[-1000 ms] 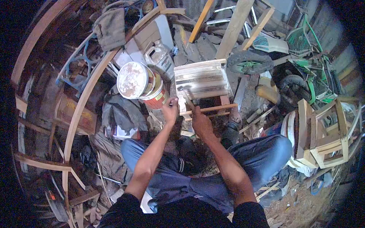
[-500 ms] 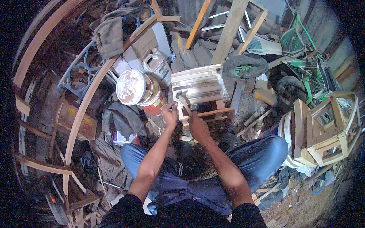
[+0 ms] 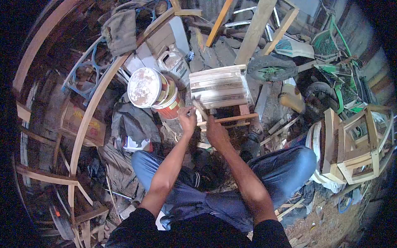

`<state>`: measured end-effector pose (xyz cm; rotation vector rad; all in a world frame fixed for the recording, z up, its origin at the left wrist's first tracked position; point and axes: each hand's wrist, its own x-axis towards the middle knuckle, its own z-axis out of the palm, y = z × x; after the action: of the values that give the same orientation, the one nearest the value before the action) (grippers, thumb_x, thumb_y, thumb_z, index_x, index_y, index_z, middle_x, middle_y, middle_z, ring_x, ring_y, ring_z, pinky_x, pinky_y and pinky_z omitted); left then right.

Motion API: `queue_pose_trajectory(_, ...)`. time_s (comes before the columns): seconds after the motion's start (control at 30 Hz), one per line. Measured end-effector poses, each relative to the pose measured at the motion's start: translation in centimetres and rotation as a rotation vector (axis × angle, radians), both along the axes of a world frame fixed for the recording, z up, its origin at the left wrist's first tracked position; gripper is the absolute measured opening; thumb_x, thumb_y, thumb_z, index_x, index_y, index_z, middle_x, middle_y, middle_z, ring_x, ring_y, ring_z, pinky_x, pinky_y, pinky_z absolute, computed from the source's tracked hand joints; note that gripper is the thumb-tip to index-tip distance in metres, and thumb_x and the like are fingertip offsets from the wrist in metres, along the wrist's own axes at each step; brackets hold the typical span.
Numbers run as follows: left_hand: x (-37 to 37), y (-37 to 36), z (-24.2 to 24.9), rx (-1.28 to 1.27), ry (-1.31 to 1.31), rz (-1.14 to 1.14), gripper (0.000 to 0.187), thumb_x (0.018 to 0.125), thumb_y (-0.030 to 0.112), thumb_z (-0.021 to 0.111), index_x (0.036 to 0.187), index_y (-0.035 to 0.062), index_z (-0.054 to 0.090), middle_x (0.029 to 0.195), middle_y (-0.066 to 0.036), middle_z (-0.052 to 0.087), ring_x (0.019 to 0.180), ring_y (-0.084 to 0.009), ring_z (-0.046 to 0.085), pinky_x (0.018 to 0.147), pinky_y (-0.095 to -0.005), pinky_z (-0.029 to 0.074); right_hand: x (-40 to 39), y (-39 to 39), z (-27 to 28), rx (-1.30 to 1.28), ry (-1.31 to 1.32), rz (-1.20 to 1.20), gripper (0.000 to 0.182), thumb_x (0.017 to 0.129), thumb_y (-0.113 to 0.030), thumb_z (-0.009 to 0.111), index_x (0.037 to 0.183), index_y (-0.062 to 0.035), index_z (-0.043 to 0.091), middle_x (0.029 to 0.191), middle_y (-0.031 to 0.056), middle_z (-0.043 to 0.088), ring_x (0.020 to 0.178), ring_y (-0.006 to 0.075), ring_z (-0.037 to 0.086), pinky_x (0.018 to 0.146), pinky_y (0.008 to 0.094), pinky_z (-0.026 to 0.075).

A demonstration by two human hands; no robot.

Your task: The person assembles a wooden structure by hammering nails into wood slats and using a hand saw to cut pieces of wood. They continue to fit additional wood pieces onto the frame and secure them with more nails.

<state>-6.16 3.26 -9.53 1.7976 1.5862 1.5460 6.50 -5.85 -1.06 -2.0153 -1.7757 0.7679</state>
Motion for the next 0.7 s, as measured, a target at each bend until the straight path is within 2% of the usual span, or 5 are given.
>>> queue_pose_trajectory(0.13, -0.1, 0.1, -0.3, -0.072, -0.022, -0.012, 0.011, 0.074, 0.012, 0.067, 0.081, 0.0038, 0.069, 0.074, -0.014, 0.056, 0.079, -0.0324, 0.052, 0.075, -0.0406, 0.041, 0.0, -0.2, 1.1, -0.026, -0.005, -0.010, 0.022, 0.093, -0.020, 0.041, 0.107, -0.0033, 0.041, 0.081, 0.0275, 0.062, 0.077, 0.0476, 0.060, 0.068, 0.0575, 0.047)
queue_pose_trajectory(0.2, 0.0, 0.1, -0.3, -0.066, -0.020, -0.007, 0.011, 0.074, 0.012, 0.067, 0.081, 0.0039, 0.069, 0.074, -0.014, 0.056, 0.078, -0.0322, 0.052, 0.074, -0.0405, 0.041, -0.4, -0.2, 2.1, 0.090, 0.069, -0.053, 0.021, 0.093, -0.020, 0.041, 0.106, -0.0039, 0.041, 0.080, 0.0294, 0.061, 0.078, 0.0485, 0.060, 0.068, 0.0575, 0.047)
queue_pose_trajectory(0.37, 0.0, 0.2, -0.1, -0.023, 0.002, 0.011, 0.011, 0.073, 0.012, 0.068, 0.080, 0.0035, 0.069, 0.074, -0.014, 0.056, 0.078, -0.0320, 0.052, 0.074, -0.0400, 0.041, 0.3, 0.1, -1.7, 0.033, 0.011, -0.035, 0.022, 0.092, -0.020, 0.042, 0.106, -0.0029, 0.042, 0.077, 0.0300, 0.060, 0.076, 0.0477, 0.060, 0.066, 0.0580, 0.047)
queue_pose_trajectory(0.57, -0.3, -0.2, 0.6, -0.037, 0.016, -0.027, 0.012, 0.073, 0.011, 0.068, 0.080, 0.0018, 0.069, 0.076, -0.014, 0.059, 0.080, -0.0315, 0.053, 0.075, -0.0391, 0.042, -0.5, 0.2, 0.0, 0.112, 0.101, -0.071, 0.023, 0.091, -0.020, 0.044, 0.105, -0.0012, 0.041, 0.075, 0.0307, 0.060, 0.076, 0.0487, 0.059, 0.067, 0.0590, 0.045)
queue_pose_trajectory(0.7, -0.4, 0.1, -0.1, -0.149, -0.141, -0.014, 0.016, 0.076, 0.015, 0.068, 0.088, 0.0048, 0.070, 0.085, -0.013, 0.065, 0.084, -0.0262, 0.059, 0.080, -0.0357, 0.044, 0.2, 0.1, -2.6, 0.036, 0.112, -0.040, 0.025, 0.091, -0.020, 0.046, 0.105, -0.0006, 0.041, 0.075, 0.0308, 0.059, 0.074, 0.0493, 0.058, 0.066, 0.0589, 0.045)
